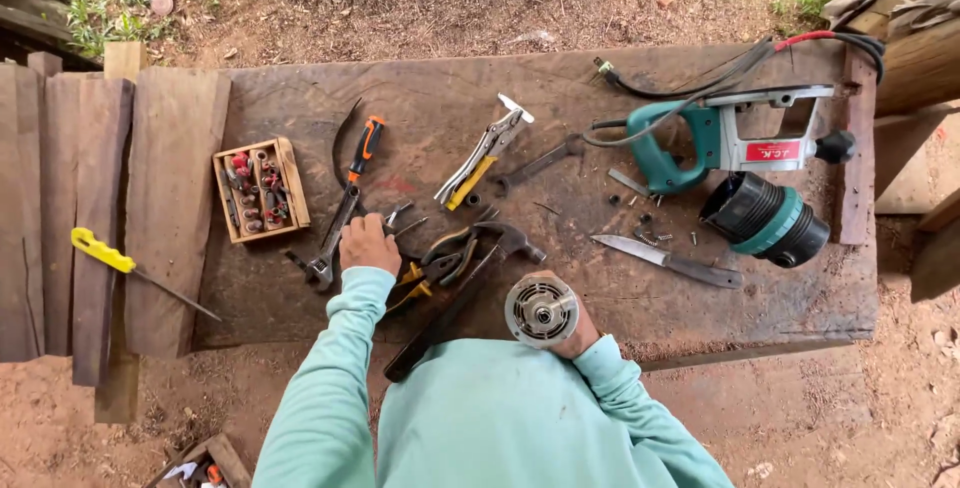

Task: The person works on an electric motor armature at an outdoor wooden workbench. They hold the motor, tap and pry components with a hammer and pliers, use a screwdriver on the assembly, and pick through small screws and parts on the bench while separating the motor's fan and housing pieces.

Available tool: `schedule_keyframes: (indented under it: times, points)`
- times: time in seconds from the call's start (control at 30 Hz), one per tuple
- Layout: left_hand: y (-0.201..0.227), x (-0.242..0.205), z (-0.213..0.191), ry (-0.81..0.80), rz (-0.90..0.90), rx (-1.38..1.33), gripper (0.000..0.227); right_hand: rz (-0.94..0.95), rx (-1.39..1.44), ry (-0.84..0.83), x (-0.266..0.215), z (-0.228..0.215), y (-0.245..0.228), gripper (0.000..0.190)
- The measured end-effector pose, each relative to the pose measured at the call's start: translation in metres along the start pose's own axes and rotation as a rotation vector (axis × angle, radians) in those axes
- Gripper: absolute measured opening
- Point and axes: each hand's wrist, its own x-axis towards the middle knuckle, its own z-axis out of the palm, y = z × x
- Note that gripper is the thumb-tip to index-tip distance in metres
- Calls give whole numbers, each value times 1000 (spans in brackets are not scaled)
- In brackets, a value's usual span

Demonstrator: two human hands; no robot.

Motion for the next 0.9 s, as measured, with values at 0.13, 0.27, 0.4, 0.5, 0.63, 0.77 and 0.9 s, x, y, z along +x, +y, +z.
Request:
schedule_keyframes:
  times: [0.13,0.27,0.4,0.5,0.63,0.77,0.9]
  points:
    - [3,1,-8,-34,49,80,32,-66,62,-19,0,-1,-2,72]
    - [-6,-13,-19,-104,163,28,31,-87,-37,-11,-1,0,-12,70]
    - [-25,-19,-18,16,93,-176,24,-73,123,-35,-3,2,-4,73]
    - [-39,-35,-22,-70,66,-218,30,-86,128,-24,-6,3,13,74]
    - [-44,-51,-14,8,100,-207,32,-84,58,26,-5,3,23,71]
    - [-40,-53,-12,88,12,-152,30,-80,108,59,1,9,-5,80]
    - [-39,-53,-5,113,-8,-150,29,-65,119,18,1,3,-8,80]
